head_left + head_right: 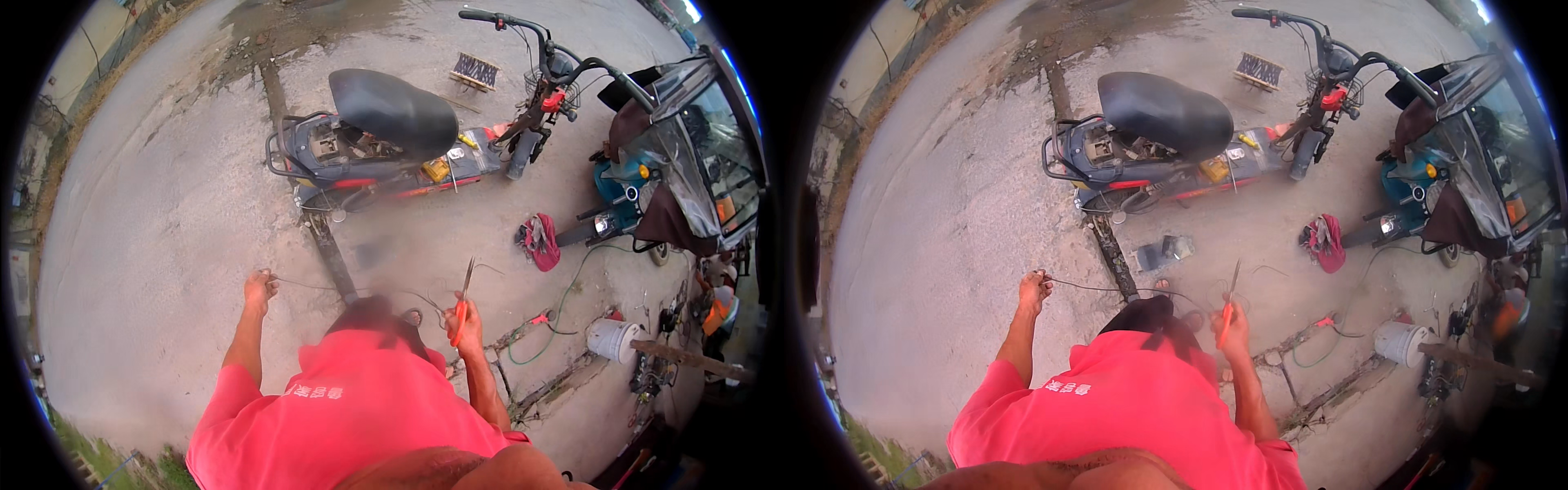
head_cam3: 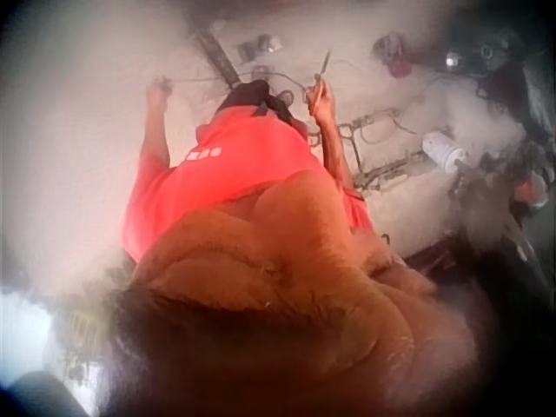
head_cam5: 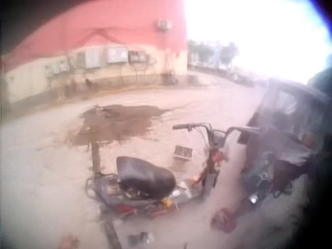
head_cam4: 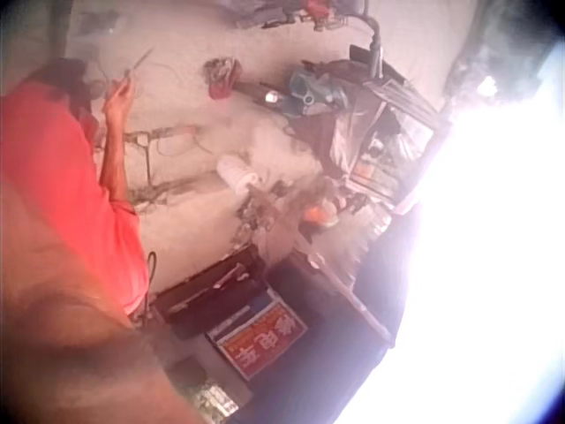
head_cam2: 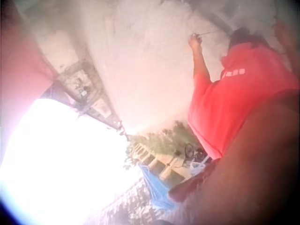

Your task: The person connects wires on a red electric bicycle by stripping insulation using shears and twisting the copper ends together by hand.

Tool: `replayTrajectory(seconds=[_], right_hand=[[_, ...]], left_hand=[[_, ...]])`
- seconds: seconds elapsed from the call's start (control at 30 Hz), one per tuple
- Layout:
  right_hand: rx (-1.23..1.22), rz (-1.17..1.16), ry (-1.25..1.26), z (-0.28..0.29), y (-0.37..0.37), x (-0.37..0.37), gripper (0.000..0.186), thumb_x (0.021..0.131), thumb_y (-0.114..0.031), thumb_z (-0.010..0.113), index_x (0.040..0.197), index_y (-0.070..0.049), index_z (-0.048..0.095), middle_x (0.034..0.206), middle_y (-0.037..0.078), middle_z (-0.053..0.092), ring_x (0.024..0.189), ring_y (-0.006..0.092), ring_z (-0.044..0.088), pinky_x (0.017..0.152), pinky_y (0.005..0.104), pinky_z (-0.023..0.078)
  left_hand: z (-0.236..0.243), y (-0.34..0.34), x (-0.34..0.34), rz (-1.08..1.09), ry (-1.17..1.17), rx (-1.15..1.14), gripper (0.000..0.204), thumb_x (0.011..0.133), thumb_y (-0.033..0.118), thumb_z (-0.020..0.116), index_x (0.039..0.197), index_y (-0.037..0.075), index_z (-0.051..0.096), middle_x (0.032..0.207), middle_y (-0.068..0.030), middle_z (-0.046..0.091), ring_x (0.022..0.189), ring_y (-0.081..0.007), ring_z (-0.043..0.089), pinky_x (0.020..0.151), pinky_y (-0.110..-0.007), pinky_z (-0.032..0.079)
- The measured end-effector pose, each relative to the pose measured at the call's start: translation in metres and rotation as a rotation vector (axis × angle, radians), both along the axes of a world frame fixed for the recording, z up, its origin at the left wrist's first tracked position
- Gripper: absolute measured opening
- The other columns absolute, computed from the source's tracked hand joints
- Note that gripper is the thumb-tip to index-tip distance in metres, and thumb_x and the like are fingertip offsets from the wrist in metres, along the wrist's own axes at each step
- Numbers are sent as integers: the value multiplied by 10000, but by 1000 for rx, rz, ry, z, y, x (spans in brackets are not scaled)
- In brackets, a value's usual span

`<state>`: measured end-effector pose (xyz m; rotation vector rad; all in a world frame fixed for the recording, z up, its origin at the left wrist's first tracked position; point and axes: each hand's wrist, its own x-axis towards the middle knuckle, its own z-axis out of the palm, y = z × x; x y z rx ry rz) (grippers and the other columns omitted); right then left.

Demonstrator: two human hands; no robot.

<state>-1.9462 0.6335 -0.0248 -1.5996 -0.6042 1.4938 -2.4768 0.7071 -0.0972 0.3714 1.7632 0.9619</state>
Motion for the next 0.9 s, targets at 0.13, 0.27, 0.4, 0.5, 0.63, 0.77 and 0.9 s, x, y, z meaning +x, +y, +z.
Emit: replayTrajectory(seconds=[0.13, 0.27, 0.4, 0.5, 0.63, 0.77, 0.9], right_hand=[[-2, 146, -14, -14, -14, -16, 605, 841, 11, 590, 1423, -37, 430, 885, 72, 630, 606, 97, 545, 489, 227, 422], [-45, 278, -35, -8, -19, -46, 603, 834, 14, 590, 1417, -48, 447, 881, 77, 639, 619, 100, 551, 502, 229, 424], [-43, 325, -43, 5, -5, -92, 599, 831, 12, 591, 1412, -42, 455, 873, 80, 641, 623, 102, 554, 519, 237, 442], [11, 384, -103, -3, 10, -127, 604, 826, 14, 590, 1412, -39, 456, 867, 81, 642, 630, 101, 558, 537, 241, 457], [68, 516, -259, -14, 44, -201, 612, 811, 24, 582, 1407, -28, 452, 862, 78, 645, 654, 100, 567, 571, 238, 472], [-5, 553, -205, 17, 84, -325, 609, 812, 23, 588, 1403, -18, 444, 867, 70, 646, 690, 99, 571, 613, 244, 478], [143, 694, -237, 25, 119, -420, 609, 821, 27, 618, 1404, -17, 447, 874, 65, 645, 749, 113, 592, 678, 262, 499]], left_hand=[[11, -53, -23, 92, 23, -10, 227, 971, 221, 575, 1120, 51, 601, 972, -90, 671, 772, -177, 625, 665, -314, 519], [18, -85, -58, 188, 38, -27, 241, 964, 227, 589, 1125, 49, 606, 964, -88, 672, 786, -176, 625, 687, -322, 519], [-2, -92, -102, 195, 25, 20, 155, 983, 233, 572, 1028, 89, 607, 892, -43, 662, 729, -141, 618, 656, -302, 517], [-16, -73, -137, 183, 13, 47, 151, 979, 235, 583, 1003, 88, 608, 869, -40, 662, 711, -134, 617, 653, -296, 516], [-35, -53, -226, 167, 12, 82, 148, 981, 231, 583, 1010, 88, 610, 865, -40, 663, 710, -131, 622, 645, -289, 515], [-46, -56, -327, 309, -13, 60, 137, 988, 218, 571, 1018, 91, 613, 870, -43, 666, 702, -131, 628, 632, -286, 514], [-33, -52, -412, 451, -37, 110, 141, 989, 213, 571, 1033, 86, 613, 872, -45, 663, 706, -127, 624, 625, -281, 513]])
